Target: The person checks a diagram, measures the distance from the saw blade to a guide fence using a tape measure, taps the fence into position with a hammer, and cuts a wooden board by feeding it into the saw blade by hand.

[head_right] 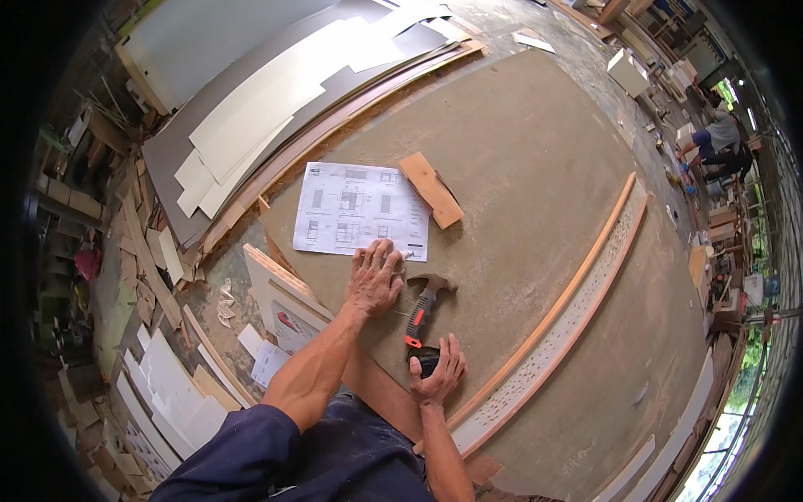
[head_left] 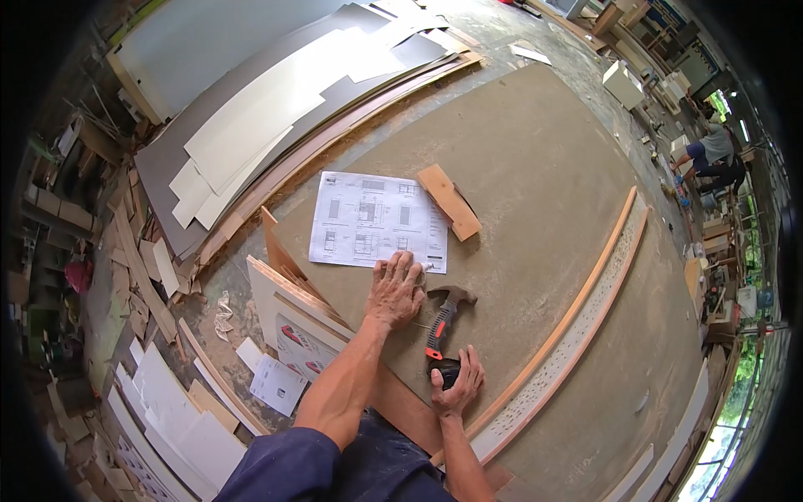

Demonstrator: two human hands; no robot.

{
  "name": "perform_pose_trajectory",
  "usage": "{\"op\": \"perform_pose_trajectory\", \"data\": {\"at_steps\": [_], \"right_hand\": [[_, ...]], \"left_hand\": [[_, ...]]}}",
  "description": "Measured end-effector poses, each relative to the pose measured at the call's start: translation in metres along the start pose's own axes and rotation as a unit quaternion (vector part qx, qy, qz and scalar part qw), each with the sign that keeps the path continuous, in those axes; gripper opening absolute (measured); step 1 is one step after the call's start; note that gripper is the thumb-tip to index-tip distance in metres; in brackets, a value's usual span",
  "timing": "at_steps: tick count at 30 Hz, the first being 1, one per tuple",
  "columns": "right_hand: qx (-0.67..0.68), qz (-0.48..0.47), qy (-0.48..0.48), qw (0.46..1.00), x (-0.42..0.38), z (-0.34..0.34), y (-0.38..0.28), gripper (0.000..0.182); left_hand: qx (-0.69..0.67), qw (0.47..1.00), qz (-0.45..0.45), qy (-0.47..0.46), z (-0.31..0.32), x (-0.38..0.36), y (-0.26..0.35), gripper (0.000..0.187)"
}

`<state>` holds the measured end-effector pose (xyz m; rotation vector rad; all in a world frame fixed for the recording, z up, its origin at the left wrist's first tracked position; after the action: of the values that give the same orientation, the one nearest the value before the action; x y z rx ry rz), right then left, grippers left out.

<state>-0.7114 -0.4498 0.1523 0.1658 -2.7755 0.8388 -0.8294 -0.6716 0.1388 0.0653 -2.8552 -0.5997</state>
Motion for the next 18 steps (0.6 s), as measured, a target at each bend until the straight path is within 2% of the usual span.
{"op": "perform_pose_trajectory", "data": {"at_steps": [18], "right_hand": [[-0.004,-0.005,0.008,1.000,0.0022,-0.0025,-0.0036,0.068]], "left_hand": [[-0.003,1.000,0.001,0.011,0.0008,-0.0003,-0.0012,0.052]]}}
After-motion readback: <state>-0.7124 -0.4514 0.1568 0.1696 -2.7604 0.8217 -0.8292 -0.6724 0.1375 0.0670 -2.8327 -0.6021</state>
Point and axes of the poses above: each hand's wrist, its own x-axis towards the middle knuckle, its own z-axis out of the palm, y = z × x, the point moved 10 cm from there along x, towards the middle knuckle, and after that the axes turned 3 degrees about y, right-handed, at the moved point
